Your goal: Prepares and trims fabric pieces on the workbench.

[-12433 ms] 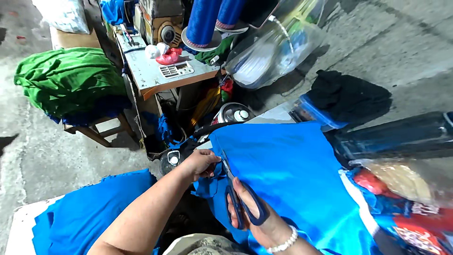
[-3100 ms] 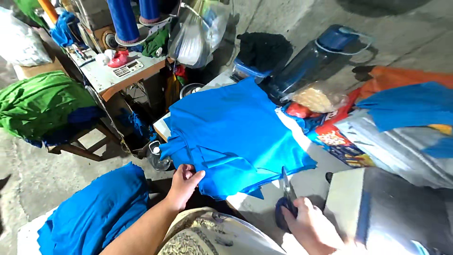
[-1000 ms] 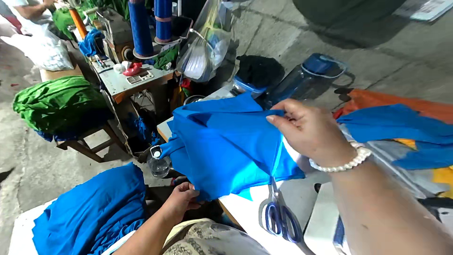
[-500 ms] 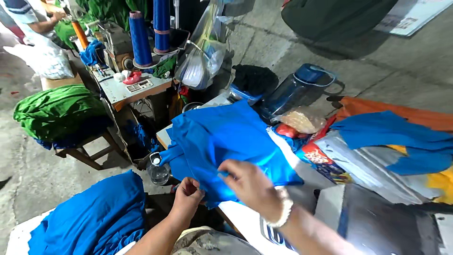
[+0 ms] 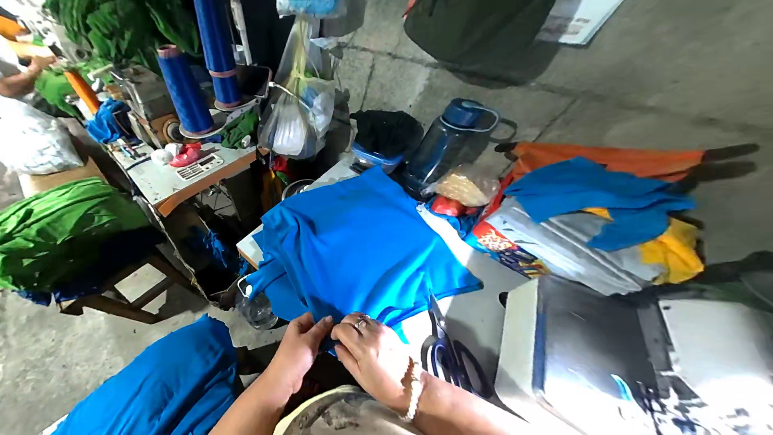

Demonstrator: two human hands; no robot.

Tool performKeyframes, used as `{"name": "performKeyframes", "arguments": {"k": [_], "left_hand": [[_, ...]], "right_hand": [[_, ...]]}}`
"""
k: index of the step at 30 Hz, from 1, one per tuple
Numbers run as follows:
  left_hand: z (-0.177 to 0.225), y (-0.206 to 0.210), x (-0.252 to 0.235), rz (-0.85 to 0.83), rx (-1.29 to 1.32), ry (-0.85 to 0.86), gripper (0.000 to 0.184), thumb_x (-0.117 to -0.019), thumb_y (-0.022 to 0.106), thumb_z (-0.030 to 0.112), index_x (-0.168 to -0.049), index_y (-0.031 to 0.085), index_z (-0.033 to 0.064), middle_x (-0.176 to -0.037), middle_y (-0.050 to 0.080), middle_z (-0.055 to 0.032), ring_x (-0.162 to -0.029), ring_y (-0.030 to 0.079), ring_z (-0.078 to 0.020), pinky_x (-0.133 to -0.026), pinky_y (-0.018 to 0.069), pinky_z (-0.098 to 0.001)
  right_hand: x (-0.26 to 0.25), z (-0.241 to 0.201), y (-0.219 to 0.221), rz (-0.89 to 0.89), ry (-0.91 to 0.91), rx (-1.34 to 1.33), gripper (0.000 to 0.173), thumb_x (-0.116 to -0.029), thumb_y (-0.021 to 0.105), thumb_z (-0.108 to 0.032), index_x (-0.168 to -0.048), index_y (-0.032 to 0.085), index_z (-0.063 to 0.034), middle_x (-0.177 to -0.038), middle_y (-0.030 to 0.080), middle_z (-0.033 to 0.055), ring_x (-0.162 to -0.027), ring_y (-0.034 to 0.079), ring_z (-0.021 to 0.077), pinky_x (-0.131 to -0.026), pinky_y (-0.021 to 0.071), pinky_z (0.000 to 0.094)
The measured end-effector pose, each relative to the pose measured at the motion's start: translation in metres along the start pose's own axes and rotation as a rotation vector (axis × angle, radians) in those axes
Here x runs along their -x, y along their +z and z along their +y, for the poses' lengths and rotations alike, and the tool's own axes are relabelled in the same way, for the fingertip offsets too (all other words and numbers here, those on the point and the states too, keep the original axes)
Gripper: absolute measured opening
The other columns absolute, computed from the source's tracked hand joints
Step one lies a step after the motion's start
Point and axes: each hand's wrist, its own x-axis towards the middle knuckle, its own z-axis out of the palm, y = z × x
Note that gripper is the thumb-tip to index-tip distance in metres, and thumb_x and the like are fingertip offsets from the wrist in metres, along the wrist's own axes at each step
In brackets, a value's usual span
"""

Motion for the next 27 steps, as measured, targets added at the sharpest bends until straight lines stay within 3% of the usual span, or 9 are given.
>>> {"name": "performKeyframes", "arguments": {"k": [3, 6, 9, 11, 13, 16, 21, 24, 27], "left_hand": [[0.0, -0.003, -0.001, 0.049, -0.098, 0.053, 0.015, -0.1044, 0.055, 0.009, -0.106, 0.064, -0.0023, -0.095, 0.069, -0.0056, -0.089, 0.067, -0.0087, -0.084, 0.0566, -0.0276], [-0.004, -0.007, -0.004, 0.08, -0.142, 0.095, 0.016, -0.1042, 0.055, 0.01, -0.108, 0.064, -0.003, -0.098, 0.068, -0.0075, -0.092, 0.067, -0.0096, -0.085, 0.0559, -0.0279], [-0.008, -0.017, -0.007, 0.116, -0.16, 0.09, 0.018, -0.1046, 0.055, 0.01, -0.112, 0.063, -0.005, -0.103, 0.068, -0.011, -0.096, 0.067, -0.0118, -0.088, 0.0563, -0.03], [-0.014, -0.024, -0.01, 0.119, -0.174, 0.079, 0.018, -0.105, 0.054, 0.009, -0.112, 0.063, -0.0051, -0.101, 0.069, -0.0104, -0.094, 0.068, -0.0113, -0.085, 0.0566, -0.0289], [-0.021, -0.028, -0.01, 0.123, -0.171, 0.075, 0.017, -0.1045, 0.055, 0.009, -0.11, 0.063, -0.0048, -0.098, 0.069, -0.009, -0.09, 0.068, -0.0103, -0.081, 0.0572, -0.0275], [-0.021, -0.03, -0.009, 0.135, -0.138, 0.091, 0.017, -0.1038, 0.054, 0.009, -0.11, 0.063, -0.0044, -0.096, 0.07, -0.008, -0.086, 0.069, -0.011, -0.078, 0.0585, -0.0282], [0.004, -0.037, -0.003, 0.194, -0.041, 0.256, 0.013, -0.0988, 0.054, 0.002, -0.101, 0.066, 0.0017, -0.09, 0.073, -0.0013, -0.084, 0.071, -0.0078, -0.076, 0.0601, -0.0265], [0.008, -0.062, -0.003, 0.15, -0.217, 0.253, 0.01, -0.0951, 0.058, 0.008, -0.097, 0.068, 0.0062, -0.086, 0.072, 0.0044, -0.082, 0.069, -0.0022, -0.074, 0.057, -0.0217], [-0.011, -0.079, -0.007, 0.078, -0.403, 0.193, 0.017, -0.0983, 0.059, 0.013, -0.103, 0.068, -0.0001, -0.089, 0.07, -0.0004, -0.083, 0.067, -0.0051, -0.079, 0.0573, -0.0273]], "right_hand": [[0.012, 0.01, -0.004, -0.191, 0.035, -0.02, 0.025, -0.0924, 0.065, -0.024, -0.081, 0.069, -0.0013, -0.081, 0.071, 0.0165, -0.083, 0.074, 0.0342, -0.072, 0.0606, 0.0474], [0.019, 0.021, -0.019, -0.48, 0.317, -0.003, 0.027, -0.0993, 0.058, -0.018, -0.101, 0.071, 0.0056, -0.106, 0.072, 0.025, -0.109, 0.067, 0.0452, -0.09, 0.0538, 0.0618], [0.026, 0.039, -0.044, -0.681, 0.752, 0.074, 0.036, -0.1042, 0.054, -0.02, -0.127, 0.065, 0.0057, -0.131, 0.061, 0.0314, -0.13, 0.051, 0.0528, -0.103, 0.0414, 0.0687], [0.033, 0.047, -0.057, -0.785, 0.984, 0.173, 0.041, -0.1057, 0.05, -0.018, -0.14, 0.056, 0.0042, -0.143, 0.052, 0.0326, -0.137, 0.044, 0.0534, -0.105, 0.0414, 0.0661], [0.04, 0.049, -0.062, -0.839, 1.094, 0.235, 0.044, -0.1072, 0.049, -0.02, -0.144, 0.052, 0.0043, -0.144, 0.05, 0.0325, -0.137, 0.045, 0.0517, -0.103, 0.0462, 0.0609], [0.043, 0.054, -0.066, -0.846, 1.137, 0.22, 0.044, -0.1072, 0.049, -0.02, -0.143, 0.052, 0.0052, -0.144, 0.051, 0.0312, -0.139, 0.045, 0.0478, -0.109, 0.0439, 0.0534], [0.041, 0.065, -0.077, -0.778, 1.194, 0.1, 0.042, -0.1074, 0.049, -0.023, -0.14, 0.056, 0.0029, -0.141, 0.055, 0.0278, -0.134, 0.05, 0.0441, -0.109, 0.0432, 0.0551], [0.042, 0.08, -0.084, -0.685, 1.196, 0.035, 0.041, -0.1072, 0.05, -0.023, -0.14, 0.058, 0.0009, -0.136, 0.059, 0.0265, -0.13, 0.055, 0.0427, -0.109, 0.0432, 0.0556], [0.031, 0.094, -0.085, -0.468, 1.143, -0.051, 0.033, -0.1052, 0.055, -0.019, -0.129, 0.065, 0.0027, -0.126, 0.065, 0.0254, -0.122, 0.061, 0.041, -0.106, 0.045, 0.0557]]}}
